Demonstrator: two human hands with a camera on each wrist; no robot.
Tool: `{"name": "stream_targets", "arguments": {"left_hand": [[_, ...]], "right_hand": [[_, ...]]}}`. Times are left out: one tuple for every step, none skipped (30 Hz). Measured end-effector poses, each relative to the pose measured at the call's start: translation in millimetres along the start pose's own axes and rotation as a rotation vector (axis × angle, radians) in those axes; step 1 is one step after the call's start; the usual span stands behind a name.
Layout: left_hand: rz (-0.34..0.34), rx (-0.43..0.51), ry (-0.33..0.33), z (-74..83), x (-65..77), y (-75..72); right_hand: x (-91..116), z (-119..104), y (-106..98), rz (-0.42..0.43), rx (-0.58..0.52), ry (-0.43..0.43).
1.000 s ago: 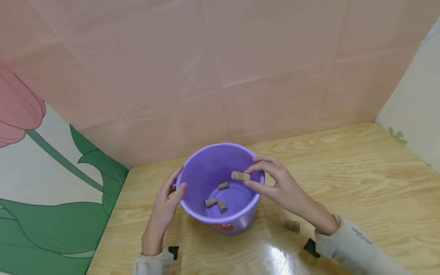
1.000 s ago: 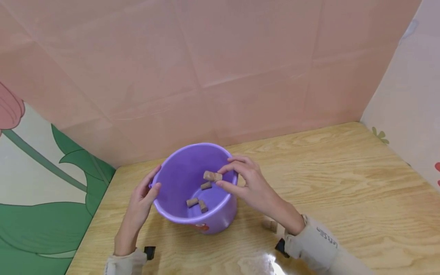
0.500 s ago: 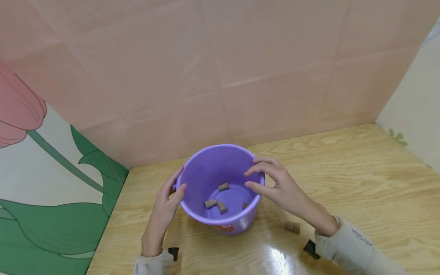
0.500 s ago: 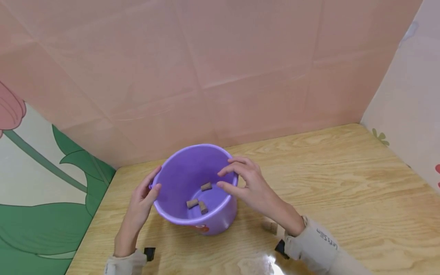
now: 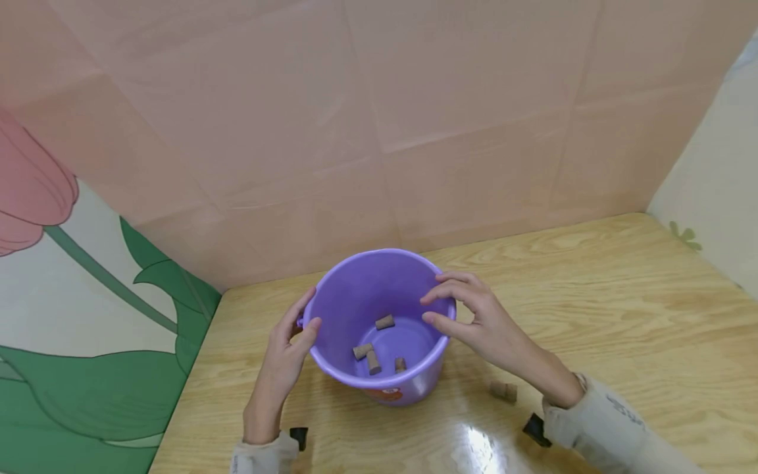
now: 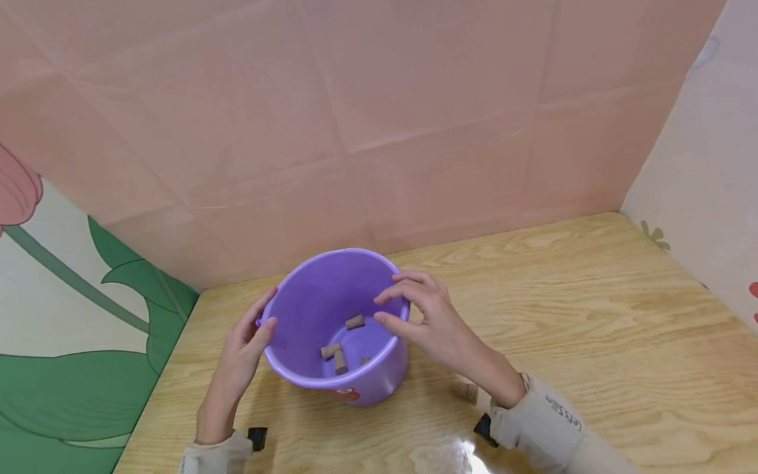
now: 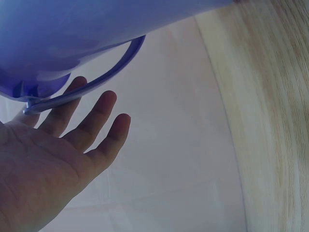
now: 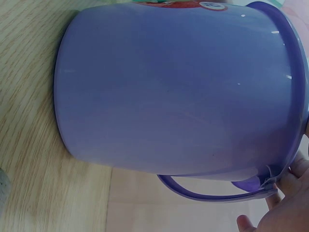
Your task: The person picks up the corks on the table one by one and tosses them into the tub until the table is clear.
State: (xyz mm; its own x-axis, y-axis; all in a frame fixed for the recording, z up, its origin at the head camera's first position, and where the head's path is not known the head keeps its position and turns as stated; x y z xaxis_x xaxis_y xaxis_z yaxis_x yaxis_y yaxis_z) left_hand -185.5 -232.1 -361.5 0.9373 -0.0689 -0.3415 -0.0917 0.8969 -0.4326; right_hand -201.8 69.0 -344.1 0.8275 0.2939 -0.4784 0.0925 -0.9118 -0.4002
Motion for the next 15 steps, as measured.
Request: {"name": "stream_targets", "arguments": {"left_hand": [[0.001, 0.0, 0.002, 0.3, 0.1, 0.0], [0.001, 0.003, -0.001, 0.4, 0.3, 0.0], [0.002, 0.004, -0.006, 0.4, 0.5, 0.0], [0.002, 0.005, -0.01, 0.4, 0.7, 0.0], [0.002, 0.006, -0.015, 0.0, 0.9, 0.0], [0.002, 0.005, -0.019, 0.3, 1.1, 0.0], [0.002, 0.005, -0.021, 0.4, 1.2, 0.0], [0.001, 0.006, -0.022, 0.5, 1.2, 0.1], [0.001, 0.005, -0.018, 1.0, 1.2, 0.2], [0.001, 0.002, -0.017, 1.2, 1.2, 0.2], [0.001, 0.001, -0.014, 1.4, 1.2, 0.2], [0.002, -0.001, -0.012, 1.8, 1.1, 0.3], [0.002, -0.002, -0.012, 1.9, 1.0, 0.3], [0.003, -0.002, -0.014, 1.5, 0.9, 0.3], [0.002, -0.003, -0.019, 1.0, 0.9, 0.2]], "right_hand": [[0.2, -0.2, 0.0, -0.002, -0.001, 0.001], [0.3, -0.2, 0.0, -0.003, -0.001, -0.001], [0.5, -0.4, -0.1, -0.005, -0.003, -0.001], [0.7, -0.6, -0.1, -0.006, -0.002, -0.002], [0.9, -0.9, -0.2, -0.007, -0.001, -0.005], [1.2, -0.8, -0.3, -0.008, 0.0, -0.004], [1.5, -0.9, -0.4, -0.008, 0.001, -0.005], [1.7, -0.8, -0.5, -0.008, 0.002, -0.005], [1.9, -0.8, -0.6, -0.008, 0.002, -0.004], [2.2, -0.5, -0.7, -0.007, 0.005, -0.003], [2.3, -0.4, -0.7, -0.006, 0.006, -0.006], [2.5, -0.2, -0.6, -0.005, 0.009, -0.009], [2.4, -0.5, -0.4, -0.001, 0.016, -0.021], [2.4, -0.7, -0.2, 0.001, 0.023, -0.034], [2.6, -0.9, 0.0, 0.003, 0.03, -0.045]]}}
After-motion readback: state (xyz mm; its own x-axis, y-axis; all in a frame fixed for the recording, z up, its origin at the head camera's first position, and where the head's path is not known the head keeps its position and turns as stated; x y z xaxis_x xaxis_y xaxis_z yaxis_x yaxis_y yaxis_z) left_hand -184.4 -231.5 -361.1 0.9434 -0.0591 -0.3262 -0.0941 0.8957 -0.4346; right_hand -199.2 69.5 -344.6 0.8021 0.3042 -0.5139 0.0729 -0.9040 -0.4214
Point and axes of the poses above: each hand's wrist, its own x-axis away from the middle knuckle, its own y-axis out of the palm, z = x × y, the point moved 5 cm from there along -x, towards the middle knuckle, and after that the axes turned 4 degrees about y, right-handed, at the moved point
